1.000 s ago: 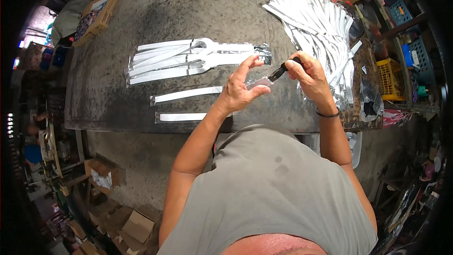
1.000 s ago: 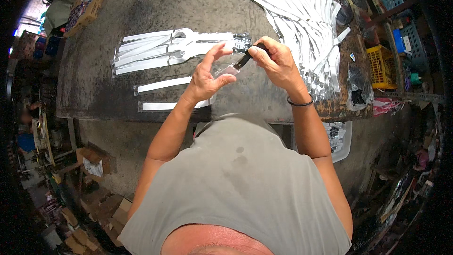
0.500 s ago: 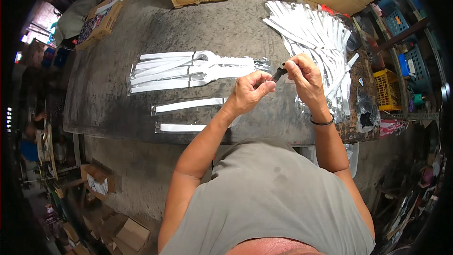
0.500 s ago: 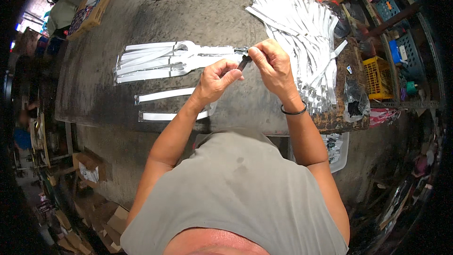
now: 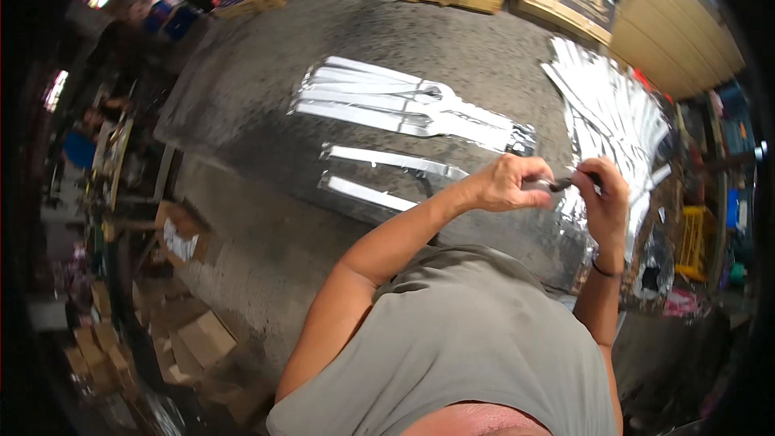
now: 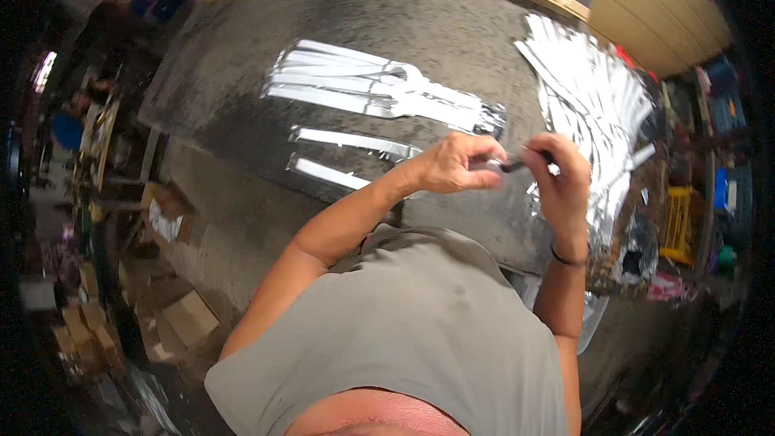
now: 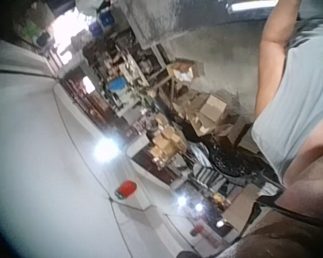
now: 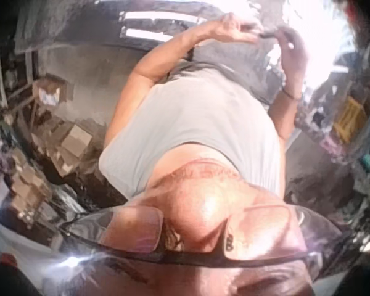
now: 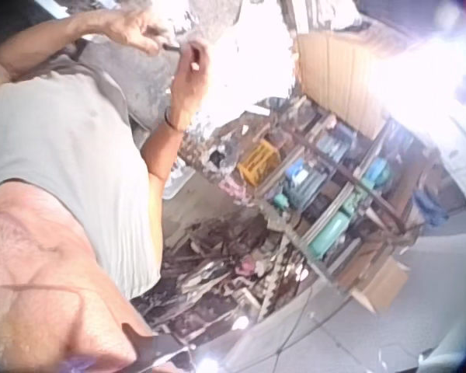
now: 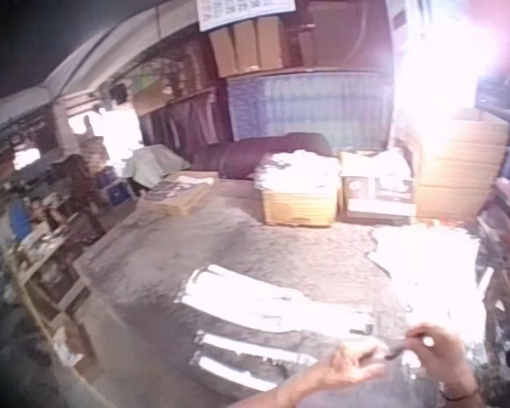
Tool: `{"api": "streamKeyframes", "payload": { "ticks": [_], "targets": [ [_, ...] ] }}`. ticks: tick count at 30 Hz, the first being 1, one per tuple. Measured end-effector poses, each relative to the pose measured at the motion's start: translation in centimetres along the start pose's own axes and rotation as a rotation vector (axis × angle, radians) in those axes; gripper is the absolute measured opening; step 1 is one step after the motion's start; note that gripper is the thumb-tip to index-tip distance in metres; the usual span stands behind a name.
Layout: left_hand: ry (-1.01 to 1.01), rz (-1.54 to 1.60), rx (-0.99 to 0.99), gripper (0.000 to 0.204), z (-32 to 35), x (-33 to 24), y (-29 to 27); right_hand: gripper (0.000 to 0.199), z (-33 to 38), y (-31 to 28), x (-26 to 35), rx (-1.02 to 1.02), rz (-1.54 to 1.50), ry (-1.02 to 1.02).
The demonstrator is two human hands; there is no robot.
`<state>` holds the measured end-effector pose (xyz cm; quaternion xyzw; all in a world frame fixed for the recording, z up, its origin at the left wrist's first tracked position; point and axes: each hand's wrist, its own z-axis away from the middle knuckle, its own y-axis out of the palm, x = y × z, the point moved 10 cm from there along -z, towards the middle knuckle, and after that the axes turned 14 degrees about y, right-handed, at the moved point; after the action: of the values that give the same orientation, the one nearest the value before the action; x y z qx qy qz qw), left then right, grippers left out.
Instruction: The person attaches black plastic clips onto the ends of white straps by hand and arranges the completed straps in a row on the work table.
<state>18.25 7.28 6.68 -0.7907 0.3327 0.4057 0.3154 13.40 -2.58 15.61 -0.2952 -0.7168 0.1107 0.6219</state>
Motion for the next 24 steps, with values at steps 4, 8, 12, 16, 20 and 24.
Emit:
{"api": "streamKeyframes", "payload": {
  "ticks": [4, 8, 12, 16, 20, 24],
  "targets": [
    [-0.23, 0.02, 0.276, 0.04, 3.7, 1.3, 0.4, 0.011, 1.9, -5.7, 0.3, -0.169, -0.154, 0.092],
    [-0.181, -0.193, 0.698, 0.043, 4.7, -2.9, 3.1, 0.009, 3.4, -11.6, 2.1, -0.388, -0.139, -0.099],
    [0.0, 0.138, 0.796, 0.044, 4.3, -9.9, 6.1, 0.01, 4.2, -16.9, 1.6, -0.428, -0.24, -0.205],
    [0.148, 0.762, 0.75, 0.042, 4.2, -14.2, 7.4, 0.014, 4.3, -19.8, 2.0, -0.07, -0.396, -0.351],
    [-0.068, 1.123, 0.712, 0.048, 4.8, -15.2, 7.4, 0.016, 6.8, -28.0, -0.6, -0.365, -0.035, -0.414],
    [-0.16, 0.997, 0.742, 0.05, 5.8, -11.8, 7.5, 0.019, 5.8, -25.4, 3.5, -0.255, -0.239, -0.358]
  ]
}}
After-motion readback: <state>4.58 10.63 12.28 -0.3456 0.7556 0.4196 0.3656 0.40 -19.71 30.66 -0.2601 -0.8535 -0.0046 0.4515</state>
